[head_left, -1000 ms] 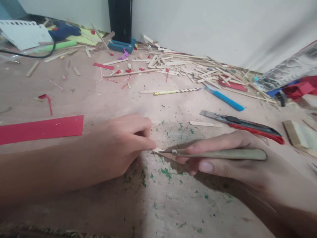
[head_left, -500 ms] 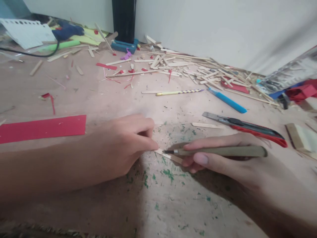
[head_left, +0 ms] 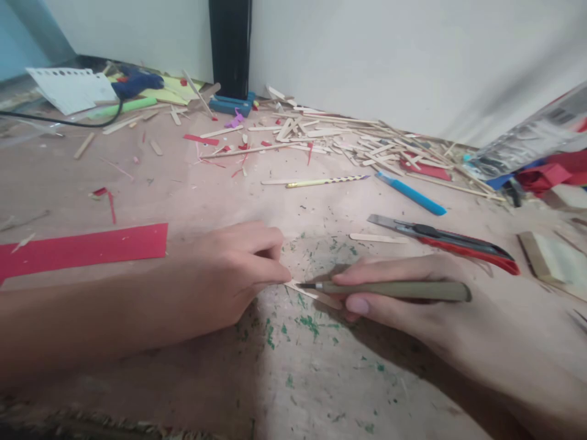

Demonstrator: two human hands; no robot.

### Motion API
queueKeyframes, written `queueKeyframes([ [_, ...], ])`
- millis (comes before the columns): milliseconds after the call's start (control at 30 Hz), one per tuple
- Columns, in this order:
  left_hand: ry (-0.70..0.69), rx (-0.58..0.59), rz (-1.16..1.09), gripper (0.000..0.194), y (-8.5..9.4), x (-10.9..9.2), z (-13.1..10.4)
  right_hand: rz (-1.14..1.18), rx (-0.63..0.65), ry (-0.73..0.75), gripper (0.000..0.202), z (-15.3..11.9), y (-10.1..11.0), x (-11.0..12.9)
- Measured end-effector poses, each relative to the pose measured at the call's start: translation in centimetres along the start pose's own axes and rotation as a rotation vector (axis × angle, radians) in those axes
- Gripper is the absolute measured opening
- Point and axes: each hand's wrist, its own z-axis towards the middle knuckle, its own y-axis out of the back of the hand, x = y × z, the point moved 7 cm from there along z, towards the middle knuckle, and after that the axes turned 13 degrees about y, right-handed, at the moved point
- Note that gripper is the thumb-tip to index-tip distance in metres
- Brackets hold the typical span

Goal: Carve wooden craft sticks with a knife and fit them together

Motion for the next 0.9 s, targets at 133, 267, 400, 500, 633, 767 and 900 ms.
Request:
queueKeyframes([
  [133,-0.002,0.0,-0.006,0.036,-0.1,0.1,0.0,0.002,-0.013,-0.096,0.026,-0.5,0.4,-1.8],
  [267,-0.002,0.004,-0.011,0.037,-0.2,0.2,-0.1,-0.026,-0.03,-0.152,0.034,-1.0,0.9,-2.8],
  [400,-0.009,-0.004,-0.027,0.038,-0.2,0.2,-0.1,-0.266,-0.005,-0.082,0.036,-1.0,1.5,-1.9],
  [500,0.003,-0.002,-0.032,0.037,-0.1,0.2,0.0,-0.423,0.001,0.011,0.04,-1.0,1.9,-0.9],
  [633,0.003,0.006,-0.017,0.037,-0.1,0.0,0.1,-0.325,0.011,0.091,0.035,-1.0,1.8,-0.4],
  [767,-0.004,0.007,-0.008,0.035,0.0,0.0,0.1,-0.089,0.194,0.213,0.009,-1.1,0.0,0.2],
  [900,-0.008,0.007,-0.016,0.034,0.0,0.0,0.1,-0.057,0.229,0.258,0.015,-1.0,-0.7,0.6],
])
